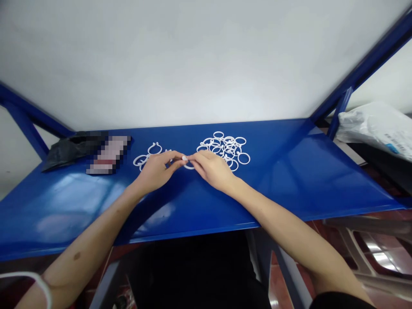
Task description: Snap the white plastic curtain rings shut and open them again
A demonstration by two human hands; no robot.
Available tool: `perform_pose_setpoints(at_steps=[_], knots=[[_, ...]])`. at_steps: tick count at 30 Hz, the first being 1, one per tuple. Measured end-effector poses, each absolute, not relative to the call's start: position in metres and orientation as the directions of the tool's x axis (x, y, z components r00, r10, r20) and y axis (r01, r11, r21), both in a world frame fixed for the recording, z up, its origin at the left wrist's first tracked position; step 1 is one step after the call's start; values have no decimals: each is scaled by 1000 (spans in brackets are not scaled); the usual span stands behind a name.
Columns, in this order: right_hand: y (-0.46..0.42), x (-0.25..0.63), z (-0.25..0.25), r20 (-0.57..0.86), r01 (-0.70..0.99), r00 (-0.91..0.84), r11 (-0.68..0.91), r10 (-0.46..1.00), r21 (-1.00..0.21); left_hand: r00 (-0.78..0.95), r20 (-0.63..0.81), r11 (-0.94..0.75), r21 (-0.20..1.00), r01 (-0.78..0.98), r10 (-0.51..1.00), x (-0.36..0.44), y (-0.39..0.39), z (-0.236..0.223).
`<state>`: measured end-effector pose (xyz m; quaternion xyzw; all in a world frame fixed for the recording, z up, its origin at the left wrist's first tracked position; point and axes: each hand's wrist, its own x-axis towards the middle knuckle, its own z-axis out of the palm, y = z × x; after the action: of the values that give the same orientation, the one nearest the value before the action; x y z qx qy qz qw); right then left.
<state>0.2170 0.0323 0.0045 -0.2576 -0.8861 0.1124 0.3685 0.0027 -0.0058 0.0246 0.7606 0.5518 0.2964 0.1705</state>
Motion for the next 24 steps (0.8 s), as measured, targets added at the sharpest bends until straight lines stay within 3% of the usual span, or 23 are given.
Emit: perform_pose_setpoints(at_steps=[6, 10, 16, 20, 24], knots=[[71, 247, 6, 651, 546, -366, 720, 665, -427, 114, 345, -195, 207, 959, 932, -29, 7, 18], [90, 267, -1, 618, 655, -358, 660, 700, -368, 102, 294, -130, 79, 988, 950, -46, 12, 9], [78, 257, 5, 664, 700, -340, 651, 666, -294, 87, 297, -116, 83, 990, 951, -42, 11, 7], [56, 241, 13, 658, 601, -448, 748, 606, -280, 94, 347, -147, 128, 981, 933, -31, 10, 10], [37, 228, 14, 576, 464, -581, 816, 575, -346, 156, 473, -282, 209, 936, 867, -14, 4, 14]])
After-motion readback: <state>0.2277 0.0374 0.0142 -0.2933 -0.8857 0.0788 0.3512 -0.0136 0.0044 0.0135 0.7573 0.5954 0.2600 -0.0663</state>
